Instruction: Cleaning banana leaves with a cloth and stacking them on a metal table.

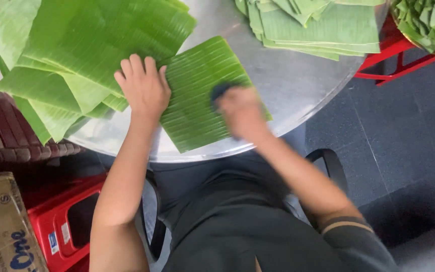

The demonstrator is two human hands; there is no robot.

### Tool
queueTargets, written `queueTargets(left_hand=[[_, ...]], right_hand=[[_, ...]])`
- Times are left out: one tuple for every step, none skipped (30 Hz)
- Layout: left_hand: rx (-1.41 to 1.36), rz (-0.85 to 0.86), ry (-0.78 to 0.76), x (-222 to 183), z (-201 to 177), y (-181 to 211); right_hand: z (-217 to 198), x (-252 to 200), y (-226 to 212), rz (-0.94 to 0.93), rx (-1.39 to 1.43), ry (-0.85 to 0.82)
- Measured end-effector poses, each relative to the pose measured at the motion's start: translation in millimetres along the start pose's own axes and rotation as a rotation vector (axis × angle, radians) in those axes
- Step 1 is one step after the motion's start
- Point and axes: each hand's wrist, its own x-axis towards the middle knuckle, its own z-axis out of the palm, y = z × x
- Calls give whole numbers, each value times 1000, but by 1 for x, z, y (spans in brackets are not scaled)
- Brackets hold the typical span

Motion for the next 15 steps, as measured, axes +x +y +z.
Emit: queueTargets(left_hand=[[2, 1, 4, 2, -2, 2], [32, 1, 33, 3, -3, 5], [65, 7, 60, 4, -7, 5], [69, 14, 62, -2, -14, 6], [55, 21, 69, 1, -20, 7], [41, 28, 76, 5, -25, 8], [46, 28, 92, 2, -23, 6], [63, 46, 79, 0, -20, 4], [81, 59, 61, -6, -17, 2], [85, 56, 71, -3, -11, 2], [73, 64, 67, -5, -8, -1], [60, 72, 62, -6, -5, -3], [65, 81, 68, -8, 0, -6], [54, 87, 53, -9, 6, -8], [44, 86, 38, -12, 11, -10]], right_hand=[[-18, 12, 22, -1, -1, 4], [-37, 24, 43, 45, -23, 32], [-55, 35, 62, 97, -40, 64], [-51, 38, 47, 100, -38, 71], [-48, 47, 38, 97, -146, 40], [-46, 58, 29, 96, -255, 8], [-47, 62, 3, 90, -261, 22], [-46, 67, -23, 3, -138, -58], [-45, 68, -49, -85, -13, -143], [-32, 79, -36, -94, -17, -136], [-19, 89, -27, -67, 153, -157], [-5, 98, -18, -40, 323, -178], [-8, 107, 10, -38, 323, -167], [-12, 116, 38, 16, 158, -106], [-16, 124, 66, 66, -7, -47]])
